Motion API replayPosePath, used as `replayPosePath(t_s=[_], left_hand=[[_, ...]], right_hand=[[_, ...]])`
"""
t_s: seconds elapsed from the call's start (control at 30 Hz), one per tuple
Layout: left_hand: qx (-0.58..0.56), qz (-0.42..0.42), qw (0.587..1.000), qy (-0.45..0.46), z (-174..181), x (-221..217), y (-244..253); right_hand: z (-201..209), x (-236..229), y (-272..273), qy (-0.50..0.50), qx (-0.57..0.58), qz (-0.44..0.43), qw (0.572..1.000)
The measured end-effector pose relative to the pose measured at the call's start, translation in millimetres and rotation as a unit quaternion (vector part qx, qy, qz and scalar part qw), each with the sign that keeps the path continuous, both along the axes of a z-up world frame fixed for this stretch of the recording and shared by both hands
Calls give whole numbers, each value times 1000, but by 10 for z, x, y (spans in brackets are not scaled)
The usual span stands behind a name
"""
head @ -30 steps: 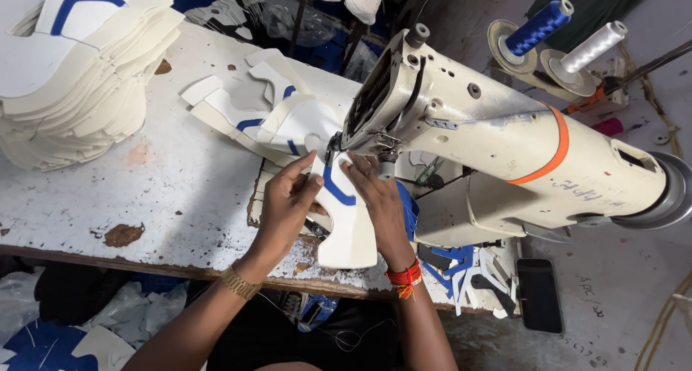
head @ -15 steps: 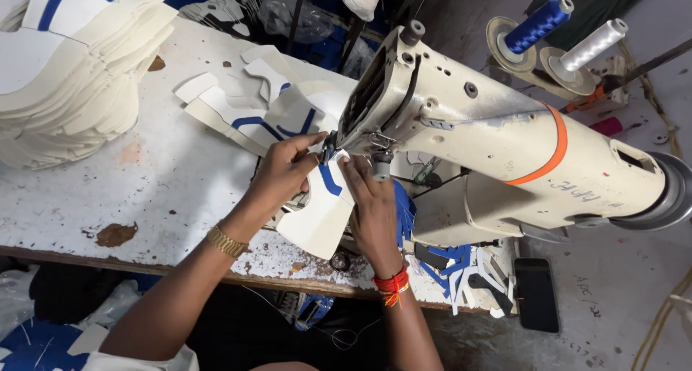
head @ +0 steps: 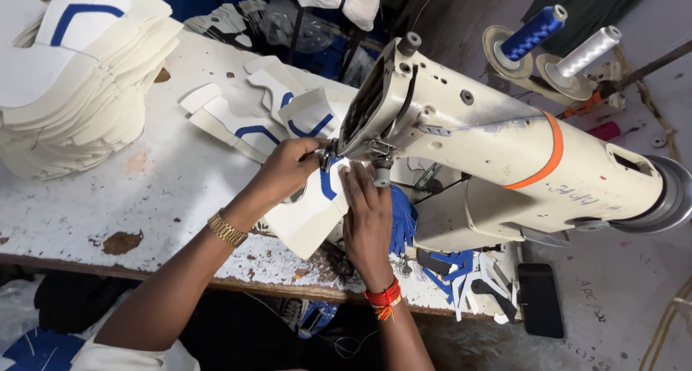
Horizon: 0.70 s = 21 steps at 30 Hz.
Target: The person repeatedly picks up white shoe parts with blue markings, aligns them under the sewing machine needle, and sews along the edges. After each stitch, the person removes the part and places it on a growing pile of finished pieces.
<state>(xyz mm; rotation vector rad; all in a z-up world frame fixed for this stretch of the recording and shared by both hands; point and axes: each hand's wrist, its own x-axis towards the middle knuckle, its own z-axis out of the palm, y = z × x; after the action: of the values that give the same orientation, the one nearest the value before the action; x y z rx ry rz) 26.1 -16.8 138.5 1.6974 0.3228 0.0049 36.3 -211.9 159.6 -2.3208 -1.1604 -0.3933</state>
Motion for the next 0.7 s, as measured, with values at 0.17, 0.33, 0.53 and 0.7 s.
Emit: replayPosePath(t_s=[0.17, 0.33, 0.53, 0.7], left_hand=[[89, 22, 991, -99, -88, -138, -9], [128, 52, 989, -51, 148, -475, -184], [119, 111, 980, -111, 138, -440, -205], [121, 105, 987, -27, 132, -352, -188]], right_hand=[[-3, 10, -2, 12, 4, 1, 1000], [-40, 11, -59, 34, -6, 16, 999], [6, 61, 21, 28, 0, 4, 1000], [71, 57, 53, 36, 18, 8, 999]])
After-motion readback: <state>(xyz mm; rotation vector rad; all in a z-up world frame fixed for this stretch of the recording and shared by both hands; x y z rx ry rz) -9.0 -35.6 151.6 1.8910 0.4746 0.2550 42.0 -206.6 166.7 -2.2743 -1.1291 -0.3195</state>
